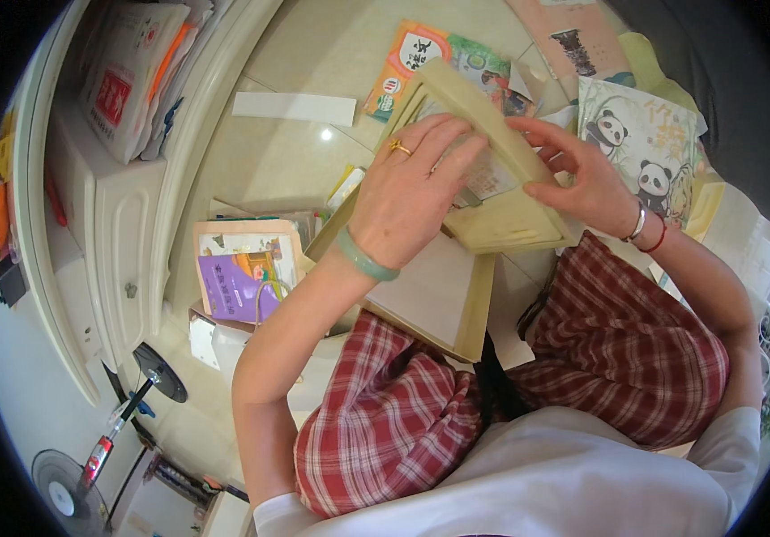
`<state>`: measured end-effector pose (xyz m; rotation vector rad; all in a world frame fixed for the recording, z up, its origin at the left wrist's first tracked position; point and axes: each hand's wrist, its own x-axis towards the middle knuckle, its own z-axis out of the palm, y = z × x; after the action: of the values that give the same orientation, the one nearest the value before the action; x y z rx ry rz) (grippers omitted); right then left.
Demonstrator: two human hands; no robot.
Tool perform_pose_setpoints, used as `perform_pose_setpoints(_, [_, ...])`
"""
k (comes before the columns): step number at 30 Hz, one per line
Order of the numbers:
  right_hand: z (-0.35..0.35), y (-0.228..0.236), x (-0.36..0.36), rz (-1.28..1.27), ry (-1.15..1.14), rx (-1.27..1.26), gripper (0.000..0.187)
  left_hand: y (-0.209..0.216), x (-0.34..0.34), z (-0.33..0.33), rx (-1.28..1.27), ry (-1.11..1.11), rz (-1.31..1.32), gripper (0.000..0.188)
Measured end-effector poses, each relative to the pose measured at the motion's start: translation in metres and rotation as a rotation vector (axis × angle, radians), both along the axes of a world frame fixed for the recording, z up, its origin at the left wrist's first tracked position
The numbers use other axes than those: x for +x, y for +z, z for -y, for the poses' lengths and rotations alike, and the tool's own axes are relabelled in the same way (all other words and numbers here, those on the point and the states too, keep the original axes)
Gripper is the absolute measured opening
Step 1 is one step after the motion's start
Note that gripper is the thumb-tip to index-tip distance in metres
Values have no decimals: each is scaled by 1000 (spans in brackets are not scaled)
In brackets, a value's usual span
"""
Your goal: The person sits on the floor and opens a rectangular box containing panda-themed items. They remove a plastic-wrapped book, a yellow foam tray with a small wooden stick, and a plastic-wrapped card, placing them on the floor. They then open a second box and remove similar items.
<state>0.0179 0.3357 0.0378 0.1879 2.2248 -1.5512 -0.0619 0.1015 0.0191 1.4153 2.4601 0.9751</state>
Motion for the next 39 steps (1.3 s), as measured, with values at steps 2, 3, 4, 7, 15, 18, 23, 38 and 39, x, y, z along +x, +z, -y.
perform_pose_setpoints(2, [5, 2, 0, -75, 12, 21, 63, -5, -2, -2, -49, -22, -105, 51])
perform_pose_setpoints(3, [5, -1, 1, -93, 13, 39, 63, -7, -2, -2, -75, -33, -157, 50])
perform_pose_setpoints(4, [6, -4, 2, -111, 14, 57, 63, -8, -1, -1, -89, -36, -183, 50])
perform_pose_setpoints(7, [15, -17, 6, -267, -7, 143, 63, -12, 7, 2, -126, -43, -233, 52])
perform_pose_setpoints(15, [19, -10, 7, -392, 144, 337, 59, -14, 17, 7, -192, 15, -364, 62])
perform_pose_setpoints(18, [18, -14, 10, -414, 115, 282, 58, -12, 20, 7, -171, 47, -371, 63])
perform_pose_setpoints(23, [11, -5, 5, -140, 25, 90, 54, -13, 29, 15, -219, 12, -355, 64])
perform_pose_setpoints(38, [0, -10, 9, -626, 280, 743, 45, -13, 37, 42, -88, -9, -373, 47])
perform_pose_setpoints(39, [1, -13, 8, -617, 314, 752, 44, -13, 39, 43, -59, 8, -339, 51])
